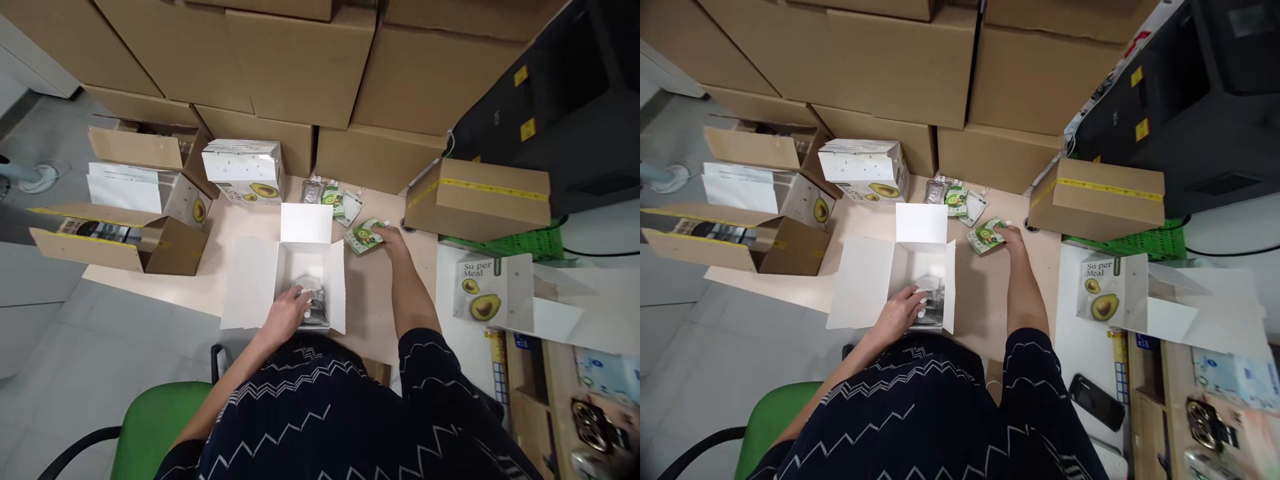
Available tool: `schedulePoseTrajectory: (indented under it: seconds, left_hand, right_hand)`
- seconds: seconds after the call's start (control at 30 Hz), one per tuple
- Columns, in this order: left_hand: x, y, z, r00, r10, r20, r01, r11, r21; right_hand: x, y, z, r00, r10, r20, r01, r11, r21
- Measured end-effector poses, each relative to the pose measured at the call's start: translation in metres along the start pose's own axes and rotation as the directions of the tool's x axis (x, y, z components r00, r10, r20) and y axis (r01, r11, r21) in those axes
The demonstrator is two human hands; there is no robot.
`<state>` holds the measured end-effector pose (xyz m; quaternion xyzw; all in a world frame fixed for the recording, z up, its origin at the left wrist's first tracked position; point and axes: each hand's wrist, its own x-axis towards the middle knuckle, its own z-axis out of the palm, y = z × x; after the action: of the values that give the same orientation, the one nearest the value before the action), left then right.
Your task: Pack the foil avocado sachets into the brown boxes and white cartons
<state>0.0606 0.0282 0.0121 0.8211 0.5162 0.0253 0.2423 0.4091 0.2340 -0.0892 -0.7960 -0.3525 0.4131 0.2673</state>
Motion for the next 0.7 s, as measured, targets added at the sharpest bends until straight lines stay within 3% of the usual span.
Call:
schedulePoseTrajectory:
  seconds: [0.1,0.2,0.3,0.4,0.53,0.63,0.7]
  left_hand:
    - [0.001,-0.001,0.002,0.999,0.024,-0.033,-0.023,0.999,0.024]
    - [0.002,-0.001,0.002,0.998,0.043,-0.049,-0.041,0.998,0.047]
    - [0.004,0.0,0.002,0.997,0.059,-0.049,-0.055,0.996,0.07]
    - [0.006,0.001,0.004,0.998,0.052,-0.027,-0.05,0.995,0.089]
    - [0.007,0.001,0.004,0.997,0.071,-0.011,-0.07,0.993,0.091]
    - [0.007,0.001,0.005,0.995,0.097,-0.022,-0.095,0.992,0.081]
    - [0.008,0.001,0.005,0.994,0.107,-0.027,-0.105,0.992,0.074]
  right_hand:
    - [-0.022,0.009,-0.014,1.0,0.015,0.027,-0.018,0.991,0.134]
    - [-0.048,0.001,-0.033,0.986,-0.167,0.01,0.155,0.932,0.328]
    - [-0.094,-0.031,-0.053,0.875,-0.468,-0.127,0.479,0.794,0.374]
    - [-0.16,-0.076,-0.066,0.727,-0.673,-0.137,0.677,0.67,0.304]
    - [-0.232,-0.123,-0.049,0.59,-0.785,0.19,0.765,0.618,0.178]
    - [-0.247,-0.134,-0.01,0.515,-0.709,0.481,0.812,0.584,-0.007]
    - [-0.242,-0.133,0.019,0.501,-0.612,0.612,0.836,0.526,-0.158]
